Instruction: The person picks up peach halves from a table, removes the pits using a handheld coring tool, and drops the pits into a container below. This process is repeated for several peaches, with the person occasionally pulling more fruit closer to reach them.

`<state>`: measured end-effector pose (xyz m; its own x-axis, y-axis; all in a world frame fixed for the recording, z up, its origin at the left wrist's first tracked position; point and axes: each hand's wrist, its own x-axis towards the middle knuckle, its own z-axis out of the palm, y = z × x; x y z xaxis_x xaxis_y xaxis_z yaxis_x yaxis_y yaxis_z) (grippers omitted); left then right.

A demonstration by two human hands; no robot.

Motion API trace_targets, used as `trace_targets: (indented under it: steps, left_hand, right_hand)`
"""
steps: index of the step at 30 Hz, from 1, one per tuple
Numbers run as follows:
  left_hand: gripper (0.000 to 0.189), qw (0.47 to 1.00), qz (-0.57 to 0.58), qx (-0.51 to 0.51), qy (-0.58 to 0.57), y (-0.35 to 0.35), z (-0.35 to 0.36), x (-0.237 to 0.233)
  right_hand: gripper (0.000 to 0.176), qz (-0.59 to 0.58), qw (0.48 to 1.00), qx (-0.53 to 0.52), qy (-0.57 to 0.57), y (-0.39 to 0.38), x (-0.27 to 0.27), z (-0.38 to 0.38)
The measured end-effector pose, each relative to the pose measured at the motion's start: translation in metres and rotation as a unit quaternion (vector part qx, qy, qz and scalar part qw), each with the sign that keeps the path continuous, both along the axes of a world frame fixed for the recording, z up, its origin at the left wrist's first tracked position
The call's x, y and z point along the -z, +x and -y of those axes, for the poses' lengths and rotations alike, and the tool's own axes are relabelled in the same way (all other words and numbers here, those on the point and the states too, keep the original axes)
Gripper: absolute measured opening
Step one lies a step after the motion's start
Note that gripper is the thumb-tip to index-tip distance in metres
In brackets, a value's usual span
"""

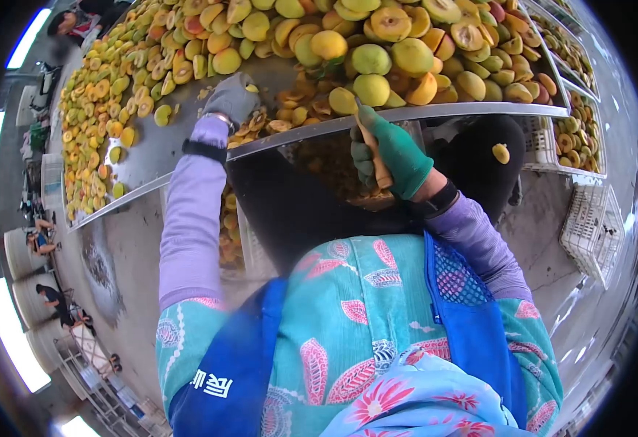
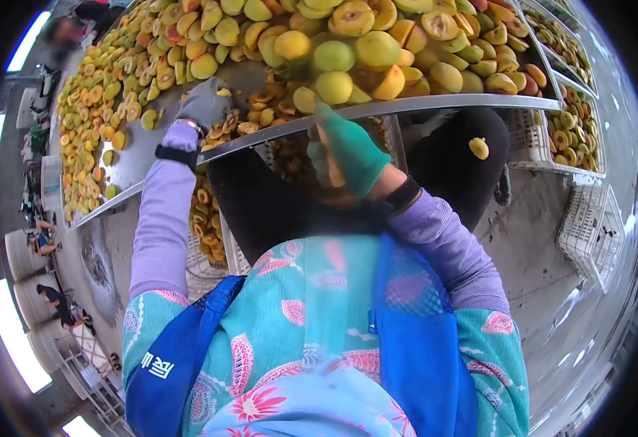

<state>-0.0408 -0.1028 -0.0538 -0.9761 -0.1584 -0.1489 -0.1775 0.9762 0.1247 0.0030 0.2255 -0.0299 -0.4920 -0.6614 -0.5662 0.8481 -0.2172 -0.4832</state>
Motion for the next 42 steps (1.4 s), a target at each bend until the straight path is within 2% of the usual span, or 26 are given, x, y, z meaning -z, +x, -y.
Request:
trace_targets:
  steps: [1,4,6,7,10,11,13,14,15,17,20,21,22,24,26,28,29,31,32,34,35,37,39,40,41,42]
  left_hand:
    - [0.041,0.997,-0.052,0.028,0.048,0.009,-0.007,-0.004]
    - [0.045,0.943,-0.024,-0.115,0.313,0.050,-0.077,-0.064]
    - [0.048,0.973,-0.143,0.081,0.160,0.069,-0.096,-0.063]
    - [0.050,0.960,-0.199,0.181,0.078,0.071,-0.106,-0.061]
    - [0.061,0.975,-0.135,0.058,0.164,0.047,-0.159,-0.071]
    - [0.069,0.992,-0.078,0.049,0.082,0.037,-0.172,-0.059]
    - [0.070,0.995,-0.005,0.082,0.049,0.012,-0.171,-0.042]
    - [0.071,0.994,0.030,0.102,0.032,0.003,-0.170,-0.037]
    - [0.065,0.990,0.016,0.126,0.068,0.001,-0.160,-0.037]
    - [0.054,0.970,-0.042,0.085,0.224,0.019,-0.143,-0.041]
    - [0.026,0.896,-0.096,-0.032,0.432,0.054,-0.139,-0.058]
    - [0.017,0.860,-0.106,-0.080,0.493,0.065,-0.136,-0.064]
    - [0.018,0.874,-0.181,-0.019,0.451,0.072,-0.133,-0.064]
    - [0.022,0.874,-0.316,0.104,0.353,0.083,-0.124,-0.039]
    - [0.024,0.869,-0.365,0.070,0.327,0.084,-0.116,-0.008]
    - [0.025,0.901,-0.336,0.019,0.275,0.091,-0.132,-0.028]
    - [0.025,0.888,-0.341,0.001,0.308,0.088,-0.123,-0.010]
    - [0.026,0.909,-0.345,0.044,0.231,0.086,-0.122,-0.014]
    - [0.026,0.916,-0.348,0.066,0.191,0.084,-0.122,-0.019]
    - [0.022,0.853,-0.328,-0.025,0.406,0.083,-0.137,-0.031]
    - [0.020,0.802,-0.309,-0.071,0.505,0.083,-0.142,-0.034]
    - [0.020,0.820,-0.322,-0.057,0.469,0.080,-0.140,-0.023]
    - [0.025,0.787,-0.324,-0.080,0.519,0.076,-0.141,-0.018]
    - [0.028,0.739,-0.317,-0.109,0.584,0.074,-0.144,-0.017]
    - [0.031,0.687,-0.308,-0.137,0.644,0.073,-0.147,-0.017]
    - [0.032,0.708,-0.340,-0.112,0.608,0.072,-0.148,-0.015]
  right_hand:
    - [0.040,-0.010,1.000,0.011,0.006,-0.001,0.005,-0.002]
    - [0.038,-0.018,0.998,0.051,0.036,-0.002,-0.002,-0.007]
    - [0.037,-0.029,0.997,0.040,0.062,-0.002,-0.008,-0.010]
    - [0.036,-0.036,0.996,0.037,0.074,-0.001,-0.009,-0.011]
    - [0.037,-0.113,0.988,0.091,0.048,-0.001,0.014,-0.007]
    - [0.038,-0.133,0.985,0.080,0.075,0.000,0.010,-0.014]
    - [0.039,-0.170,0.975,0.061,0.132,0.002,-0.012,-0.028]
    - [0.040,-0.190,0.970,0.084,0.129,0.003,-0.015,-0.033]
    - [0.041,-0.208,0.964,0.105,0.128,0.003,-0.015,-0.037]
    - [0.043,-0.260,0.946,0.110,0.155,0.006,-0.027,-0.043]
    - [0.040,-0.328,0.927,0.085,0.163,0.010,-0.029,-0.031]
    - [0.036,-0.343,0.921,0.034,0.181,0.012,-0.028,-0.025]
    - [0.039,-0.446,0.869,0.040,0.211,0.016,-0.018,-0.010]
    - [0.041,-0.518,0.830,-0.037,0.204,0.017,-0.011,0.008]
    - [0.038,-0.523,0.818,-0.081,0.225,0.015,-0.012,0.021]
    - [0.036,-0.552,0.785,-0.089,0.268,0.013,-0.006,0.031]
    - [0.036,-0.585,0.759,-0.085,0.272,0.013,0.000,0.035]
    - [0.035,-0.649,0.702,-0.073,0.282,0.011,0.006,0.040]
    - [0.036,-0.612,0.743,-0.079,0.259,0.009,0.005,0.039]
    - [0.037,-0.529,0.818,-0.088,0.206,0.008,-0.008,0.040]
    - [0.038,-0.526,0.819,-0.091,0.209,0.008,-0.009,0.042]
    - [0.040,-0.521,0.820,-0.100,0.216,0.008,-0.011,0.043]
    - [0.042,-0.467,0.864,-0.059,0.177,0.014,0.002,0.055]
    - [0.043,-0.439,0.884,-0.039,0.157,0.016,0.005,0.059]
    - [0.044,-0.396,0.902,-0.070,0.158,0.016,0.007,0.058]
    - [0.044,-0.353,0.916,-0.098,0.160,0.014,-0.002,0.056]
